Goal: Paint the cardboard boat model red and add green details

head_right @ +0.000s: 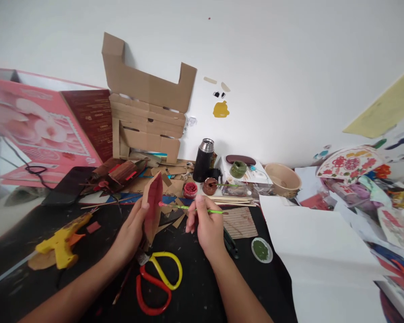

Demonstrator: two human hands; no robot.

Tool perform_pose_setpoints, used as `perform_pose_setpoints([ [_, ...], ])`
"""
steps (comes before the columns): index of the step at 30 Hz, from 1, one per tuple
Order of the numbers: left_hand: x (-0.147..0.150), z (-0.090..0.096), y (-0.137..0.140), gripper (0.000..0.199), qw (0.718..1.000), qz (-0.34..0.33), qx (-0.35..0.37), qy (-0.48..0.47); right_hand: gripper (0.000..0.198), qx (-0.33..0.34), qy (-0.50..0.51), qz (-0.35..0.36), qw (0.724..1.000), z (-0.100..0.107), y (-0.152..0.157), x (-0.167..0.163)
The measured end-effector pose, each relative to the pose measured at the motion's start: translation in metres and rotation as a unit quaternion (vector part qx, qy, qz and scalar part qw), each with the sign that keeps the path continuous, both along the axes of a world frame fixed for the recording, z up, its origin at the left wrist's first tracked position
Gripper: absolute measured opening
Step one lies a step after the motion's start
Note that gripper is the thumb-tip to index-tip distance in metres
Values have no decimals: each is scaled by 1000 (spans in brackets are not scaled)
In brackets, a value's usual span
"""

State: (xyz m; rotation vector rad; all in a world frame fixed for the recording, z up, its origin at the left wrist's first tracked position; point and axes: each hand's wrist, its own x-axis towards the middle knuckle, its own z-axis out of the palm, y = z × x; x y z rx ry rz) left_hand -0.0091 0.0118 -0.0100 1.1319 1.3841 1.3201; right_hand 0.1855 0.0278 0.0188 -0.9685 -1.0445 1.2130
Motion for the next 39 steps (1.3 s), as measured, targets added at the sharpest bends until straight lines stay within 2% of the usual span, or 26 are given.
perform_pose_setpoints([
  [8, 3, -4, -6, 70, 998, -16, 7, 57, 57, 54, -78, 33, 995, -15, -20, 1],
  [18, 6, -4, -9, 72, 998, -32, 7, 53, 50, 121, -179, 55, 975, -21, -23, 0],
  [29, 2, -3, -8, 72, 997, -16, 22, 68, 52, 105, -161, 9, 981, -18, -22, 4],
  [36, 6, 0, -9, 71, 995, -31, 12, 91, 50, 125, -202, 44, 970, -19, -26, 1],
  [39, 6, 2, -9, 71, 996, -27, 13, 86, 49, 132, -215, 34, 967, -19, -24, 2],
])
